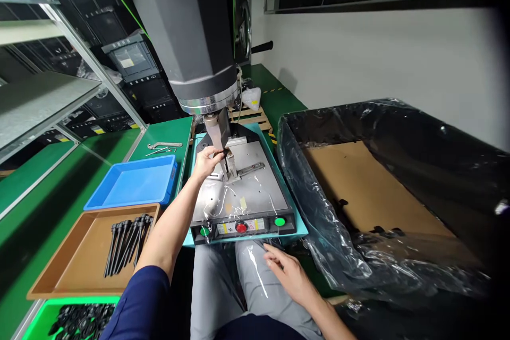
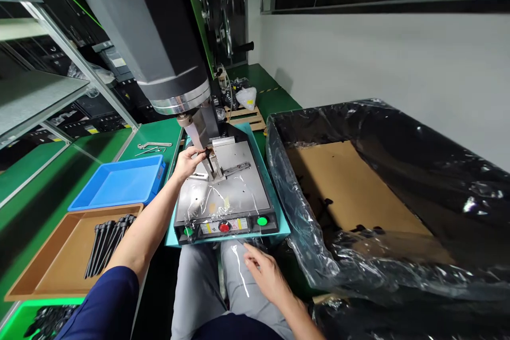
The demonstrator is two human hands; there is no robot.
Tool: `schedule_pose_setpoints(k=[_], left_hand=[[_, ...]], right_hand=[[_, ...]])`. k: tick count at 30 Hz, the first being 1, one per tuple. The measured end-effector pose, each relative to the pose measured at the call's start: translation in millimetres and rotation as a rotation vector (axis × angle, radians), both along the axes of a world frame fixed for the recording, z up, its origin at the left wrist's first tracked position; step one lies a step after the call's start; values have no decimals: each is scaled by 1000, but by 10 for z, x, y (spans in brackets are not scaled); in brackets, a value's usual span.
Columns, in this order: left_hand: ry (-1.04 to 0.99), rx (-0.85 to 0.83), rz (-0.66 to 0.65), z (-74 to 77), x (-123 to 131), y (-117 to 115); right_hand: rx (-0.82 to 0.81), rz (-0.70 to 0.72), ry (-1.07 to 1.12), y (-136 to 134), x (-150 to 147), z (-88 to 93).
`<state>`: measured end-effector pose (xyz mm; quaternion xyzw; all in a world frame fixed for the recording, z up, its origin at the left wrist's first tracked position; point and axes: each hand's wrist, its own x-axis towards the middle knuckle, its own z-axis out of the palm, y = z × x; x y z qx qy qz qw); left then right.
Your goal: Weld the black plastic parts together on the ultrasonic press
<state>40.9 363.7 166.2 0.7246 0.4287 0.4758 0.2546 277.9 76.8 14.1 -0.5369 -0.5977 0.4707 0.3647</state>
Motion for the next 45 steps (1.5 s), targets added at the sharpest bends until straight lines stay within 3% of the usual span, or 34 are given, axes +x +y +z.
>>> schedule_pose_setpoints(k=[5,12,22,25,27,29,31,33,38,41,45], left_hand=[[-11,-19,-91,-1,-11,52],[11,21,-104,1,-18,84],[245,-27,-220,183,-156,151],[111,-95,-229,179,-207,154],[-67,-90,-100,98,-316,83],[-170,-82,142,-62,-495,-67],[-87,-170,376,-287,-706,-288],[107,-339,489,-533,-880,-543],[237,-471,550,-974,-925,-1011],[288,-446,576,-1069,-811,-1082],[318,-424,611,-1104,-730,-1083]], right_hand=[[65,64,8,43,-2,158],[122,95,35,136,-21,332],[162,-21,16,493,62,377],[241,-235,-104,698,102,390],[275,-415,-263,855,149,370],[253,-484,-430,999,198,351],[199,-439,-581,1122,230,364],[138,-374,-712,1240,230,420],[-35,-289,-874,1612,83,597],[-54,-270,-852,1787,-43,623],[25,-262,-802,1816,-121,564]])
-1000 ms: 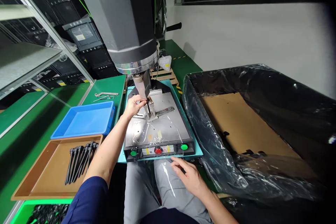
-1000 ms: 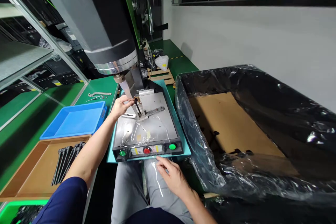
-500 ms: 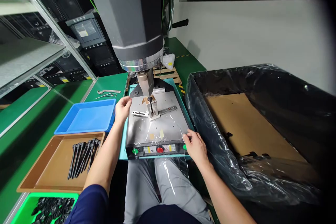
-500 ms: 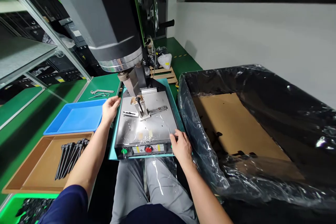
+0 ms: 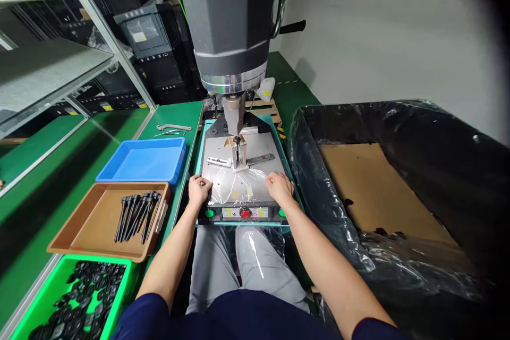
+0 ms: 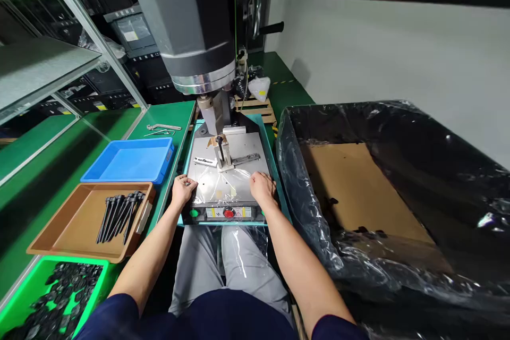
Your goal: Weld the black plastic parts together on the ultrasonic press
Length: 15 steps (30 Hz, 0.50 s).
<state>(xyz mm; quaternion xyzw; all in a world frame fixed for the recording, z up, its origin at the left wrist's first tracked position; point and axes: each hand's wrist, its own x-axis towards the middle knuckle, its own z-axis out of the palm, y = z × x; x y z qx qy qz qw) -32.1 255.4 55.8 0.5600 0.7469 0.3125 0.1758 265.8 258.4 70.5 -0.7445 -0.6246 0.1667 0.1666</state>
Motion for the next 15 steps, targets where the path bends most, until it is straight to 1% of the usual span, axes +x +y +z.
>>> schedule_pose_setpoints(k=[1,2,5,8,10,12,15], left_hand=[[5,3,3,-6,7,-4],[12,6,5,-12,13,-12],[30,27,6,-27,32,-58],[29,65,-3,-28,56,-116],[24,86,-1,-21,67,-150],[-39,118,8,-8,71,-180],[-233,188,23,20,71,-212]], right_hand=[[29,5,28,-20,3,-28],[65,4,101,-44,14,-60],[182,-15,459,-111,58,-162],[241,-71,752,-147,68,-222],[283,-134,946,-154,46,-212],[318,-181,1110,-153,11,-160],[327,-186,1195,-150,-39,-33]])
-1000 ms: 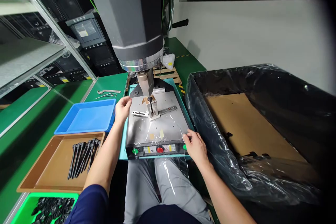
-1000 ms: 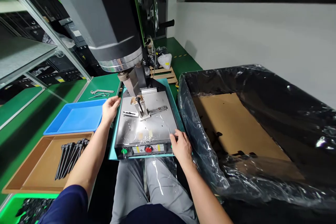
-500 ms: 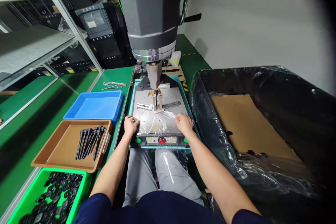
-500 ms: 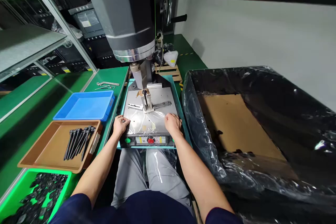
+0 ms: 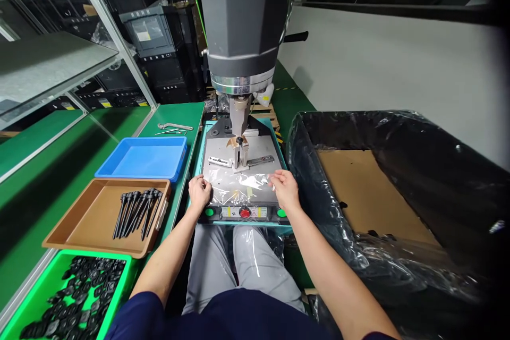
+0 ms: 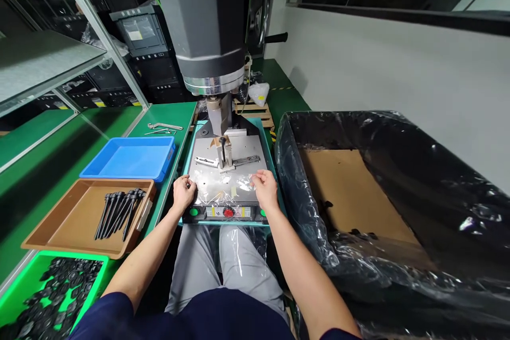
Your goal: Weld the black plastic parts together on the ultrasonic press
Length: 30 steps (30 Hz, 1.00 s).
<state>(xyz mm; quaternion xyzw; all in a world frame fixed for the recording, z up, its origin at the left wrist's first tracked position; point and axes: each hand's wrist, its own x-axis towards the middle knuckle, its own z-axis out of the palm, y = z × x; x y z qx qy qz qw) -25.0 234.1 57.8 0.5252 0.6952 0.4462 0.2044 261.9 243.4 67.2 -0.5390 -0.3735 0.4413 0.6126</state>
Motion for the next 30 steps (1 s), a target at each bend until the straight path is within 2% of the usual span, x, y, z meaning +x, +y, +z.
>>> schedule_pose_setpoints(k=[6,13,17,22,27,30], left_hand=[[-334,70,-17,162,-18,56],[-795,181,-98,639,-99,402],[-805,259,-132,905,-71,644],[-758,265,-136,1158,0,1035],[-805,178,-247,1367,2,1458],[-816,135,-268,1426,11,1678]], right_hand=[[66,49,70,74,-44,283],[90,18,102,516,-85,645],[83,-14,68,858,-99,883],[31,-35,-3,1292,-73,1133],[56,-15,-119,1736,53,1269],[96,-12,-196,2013,141,1281]])
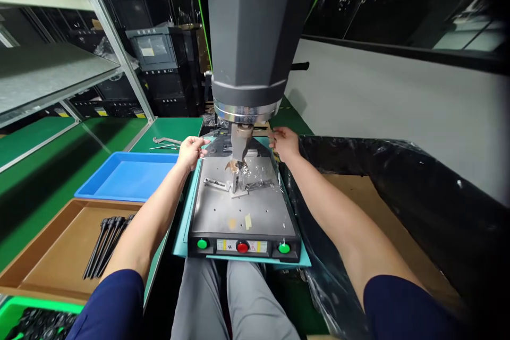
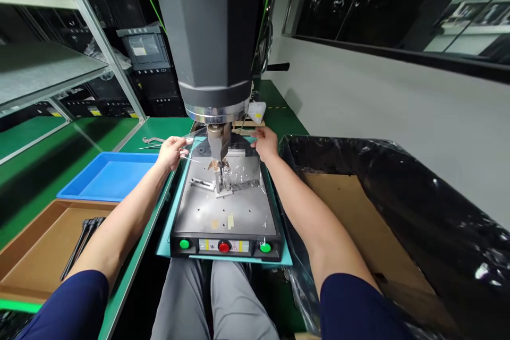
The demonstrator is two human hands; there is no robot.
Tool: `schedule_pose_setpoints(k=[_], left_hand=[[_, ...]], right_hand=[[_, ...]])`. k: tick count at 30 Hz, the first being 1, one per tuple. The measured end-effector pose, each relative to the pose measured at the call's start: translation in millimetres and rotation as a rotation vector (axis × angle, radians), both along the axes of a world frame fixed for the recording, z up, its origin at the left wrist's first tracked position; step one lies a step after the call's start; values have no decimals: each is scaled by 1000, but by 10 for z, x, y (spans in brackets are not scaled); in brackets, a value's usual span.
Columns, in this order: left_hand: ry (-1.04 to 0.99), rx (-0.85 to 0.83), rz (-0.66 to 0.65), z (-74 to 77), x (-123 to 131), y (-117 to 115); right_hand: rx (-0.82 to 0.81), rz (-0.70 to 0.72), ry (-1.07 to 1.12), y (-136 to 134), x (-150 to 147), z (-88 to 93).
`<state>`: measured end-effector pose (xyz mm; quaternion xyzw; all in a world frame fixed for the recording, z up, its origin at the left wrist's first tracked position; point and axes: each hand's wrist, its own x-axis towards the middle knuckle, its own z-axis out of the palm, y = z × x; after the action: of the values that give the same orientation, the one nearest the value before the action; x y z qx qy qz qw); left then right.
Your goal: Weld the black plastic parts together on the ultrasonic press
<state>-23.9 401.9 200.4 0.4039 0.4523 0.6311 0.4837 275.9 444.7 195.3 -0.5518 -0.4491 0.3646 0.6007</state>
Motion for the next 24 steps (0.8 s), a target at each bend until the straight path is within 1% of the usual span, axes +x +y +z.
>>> schedule_pose_setpoints(k=[2,4,8,13,18,24], left_hand=[[13,-25,26,-9,28,124],[25,-59,46,-50,69,220],[21,-120,35,-177,137,336],[14,-146,22,-289,147,435],[19,-168,19,-331,152,512],[27,-201,13,-390,160,513]], right_hand=[[-11,-10,-75,170,43,-25],[-49,-28,-147,307,71,-74],[-108,-46,-201,449,96,-190],[-158,-54,-231,477,98,-281],[-185,-56,-244,467,80,-319],[-212,-58,-280,431,85,-381]])
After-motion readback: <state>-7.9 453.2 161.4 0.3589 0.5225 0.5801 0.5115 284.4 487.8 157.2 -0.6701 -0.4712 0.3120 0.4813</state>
